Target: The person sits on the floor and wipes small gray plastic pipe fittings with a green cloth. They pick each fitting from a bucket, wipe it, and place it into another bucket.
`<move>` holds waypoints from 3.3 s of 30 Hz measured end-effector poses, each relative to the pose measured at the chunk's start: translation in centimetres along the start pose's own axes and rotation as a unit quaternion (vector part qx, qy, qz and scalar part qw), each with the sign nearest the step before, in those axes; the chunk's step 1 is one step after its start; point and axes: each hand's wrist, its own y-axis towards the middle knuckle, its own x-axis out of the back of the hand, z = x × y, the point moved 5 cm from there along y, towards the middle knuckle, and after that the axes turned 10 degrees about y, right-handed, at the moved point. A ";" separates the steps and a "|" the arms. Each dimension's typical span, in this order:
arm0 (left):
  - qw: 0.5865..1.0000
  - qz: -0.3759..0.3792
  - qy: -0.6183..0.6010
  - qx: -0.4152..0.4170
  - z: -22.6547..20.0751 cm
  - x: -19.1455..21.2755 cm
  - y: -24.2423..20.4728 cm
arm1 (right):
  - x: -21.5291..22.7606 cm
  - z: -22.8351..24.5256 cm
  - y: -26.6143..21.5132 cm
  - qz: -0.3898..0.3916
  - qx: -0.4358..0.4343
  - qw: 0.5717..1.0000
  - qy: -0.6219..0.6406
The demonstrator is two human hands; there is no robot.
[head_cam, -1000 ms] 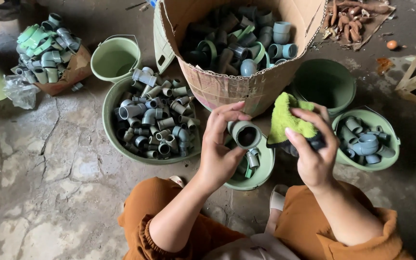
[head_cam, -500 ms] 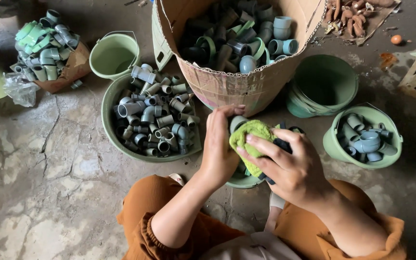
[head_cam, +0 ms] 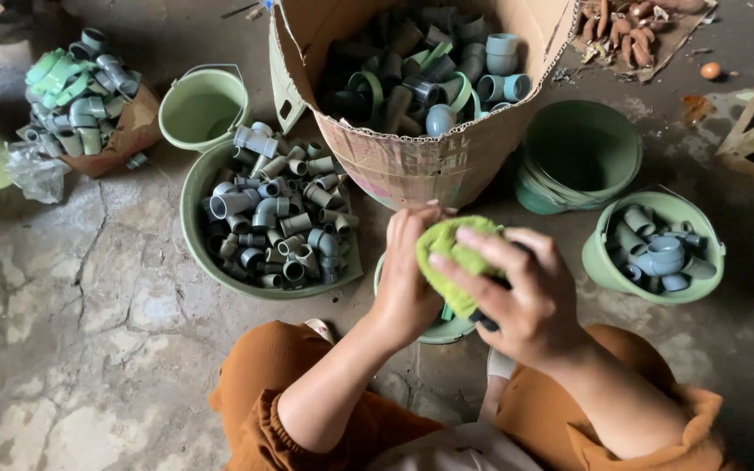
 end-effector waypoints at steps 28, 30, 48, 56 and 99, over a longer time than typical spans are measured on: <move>0.924 0.042 0.046 0.378 20.4 -6.4 18.8 | -1.5 -15.7 -3.5 -0.347 -0.519 0.704 0.340; 0.818 0.098 0.023 0.567 24.3 -9.4 17.6 | -1.8 -16.0 -3.7 -0.358 -0.529 0.684 0.352; 0.785 0.541 -0.194 0.233 1.0 -6.5 12.7 | -0.5 -18.6 -6.2 -0.393 -0.630 0.572 0.349; 0.630 0.699 0.318 0.115 27.2 -19.5 -14.2 | 0.0 -17.9 -5.9 -0.361 -0.573 0.633 0.376; 0.881 -0.094 -0.328 0.328 8.4 -7.2 1.3 | -1.5 -5.0 1.5 -0.096 -0.163 0.977 0.097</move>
